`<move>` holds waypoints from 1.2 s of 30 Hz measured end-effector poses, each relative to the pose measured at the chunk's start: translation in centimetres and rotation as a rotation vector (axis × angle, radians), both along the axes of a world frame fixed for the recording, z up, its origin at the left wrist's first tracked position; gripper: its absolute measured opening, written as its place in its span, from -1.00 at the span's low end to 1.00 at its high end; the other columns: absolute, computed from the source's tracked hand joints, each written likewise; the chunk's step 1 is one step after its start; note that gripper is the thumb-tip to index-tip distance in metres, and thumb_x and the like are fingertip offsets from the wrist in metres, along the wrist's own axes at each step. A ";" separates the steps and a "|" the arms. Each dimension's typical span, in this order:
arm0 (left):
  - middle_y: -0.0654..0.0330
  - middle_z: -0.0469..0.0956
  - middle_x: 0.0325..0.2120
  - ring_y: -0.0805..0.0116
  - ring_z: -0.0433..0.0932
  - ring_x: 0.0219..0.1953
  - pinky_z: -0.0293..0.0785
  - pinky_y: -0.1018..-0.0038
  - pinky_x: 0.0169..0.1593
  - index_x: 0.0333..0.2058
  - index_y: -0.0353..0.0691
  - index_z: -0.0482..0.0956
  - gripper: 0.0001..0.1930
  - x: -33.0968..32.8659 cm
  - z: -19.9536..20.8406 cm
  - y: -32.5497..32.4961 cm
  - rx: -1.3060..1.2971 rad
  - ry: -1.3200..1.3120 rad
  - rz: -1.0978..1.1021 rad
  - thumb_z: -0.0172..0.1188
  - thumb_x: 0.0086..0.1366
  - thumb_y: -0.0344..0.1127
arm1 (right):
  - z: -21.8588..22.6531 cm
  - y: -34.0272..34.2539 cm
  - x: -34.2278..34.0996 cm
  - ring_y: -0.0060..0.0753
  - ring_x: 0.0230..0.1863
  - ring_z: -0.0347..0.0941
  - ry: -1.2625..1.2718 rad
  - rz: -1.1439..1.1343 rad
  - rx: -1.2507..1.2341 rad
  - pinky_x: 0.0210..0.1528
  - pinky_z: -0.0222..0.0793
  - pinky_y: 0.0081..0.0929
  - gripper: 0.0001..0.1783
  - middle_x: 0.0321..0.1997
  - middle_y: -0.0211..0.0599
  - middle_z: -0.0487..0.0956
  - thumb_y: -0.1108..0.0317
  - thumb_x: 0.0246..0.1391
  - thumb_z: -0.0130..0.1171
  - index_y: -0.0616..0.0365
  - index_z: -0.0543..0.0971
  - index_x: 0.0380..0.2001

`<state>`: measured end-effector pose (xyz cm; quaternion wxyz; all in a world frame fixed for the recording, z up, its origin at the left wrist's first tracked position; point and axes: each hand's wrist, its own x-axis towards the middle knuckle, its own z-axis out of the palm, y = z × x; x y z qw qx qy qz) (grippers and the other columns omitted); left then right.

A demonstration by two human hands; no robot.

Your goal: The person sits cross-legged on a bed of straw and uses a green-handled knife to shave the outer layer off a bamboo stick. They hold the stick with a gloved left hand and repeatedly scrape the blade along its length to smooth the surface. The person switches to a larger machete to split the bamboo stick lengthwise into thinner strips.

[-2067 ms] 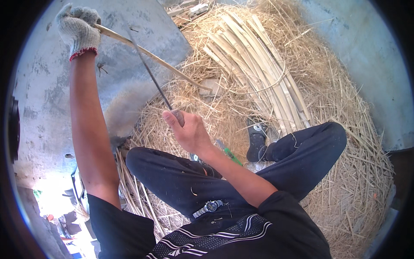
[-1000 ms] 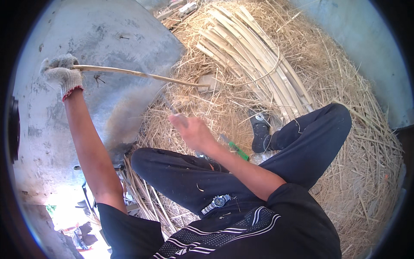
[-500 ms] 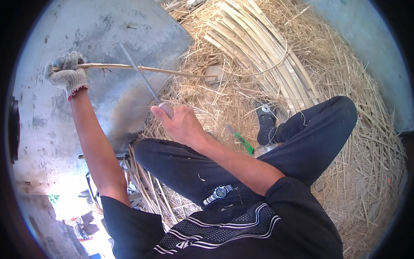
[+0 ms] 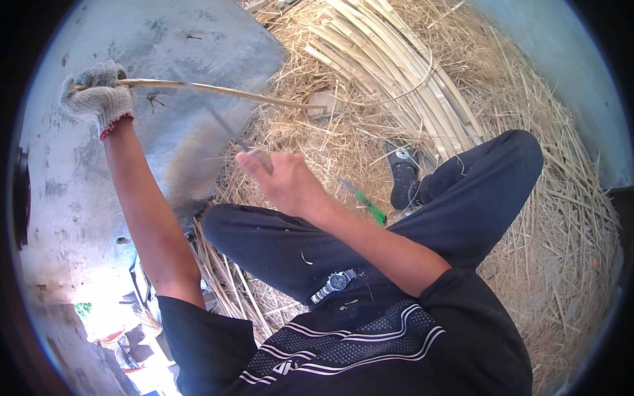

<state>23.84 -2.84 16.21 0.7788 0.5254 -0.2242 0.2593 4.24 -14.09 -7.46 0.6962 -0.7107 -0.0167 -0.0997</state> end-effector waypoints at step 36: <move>0.39 -0.05 -0.87 0.52 -0.15 -0.82 -0.20 0.51 -0.69 -0.79 0.06 -0.04 -0.66 0.8 -1.8 3.7 -0.173 0.130 0.098 -0.11 0.04 -0.22 | -13.3 -1.6 2.6 -0.26 -0.62 0.45 0.661 -0.028 -0.062 -0.50 0.35 -0.20 -0.18 -0.74 -0.18 0.45 -0.39 0.21 -0.07 0.24 0.49 -0.66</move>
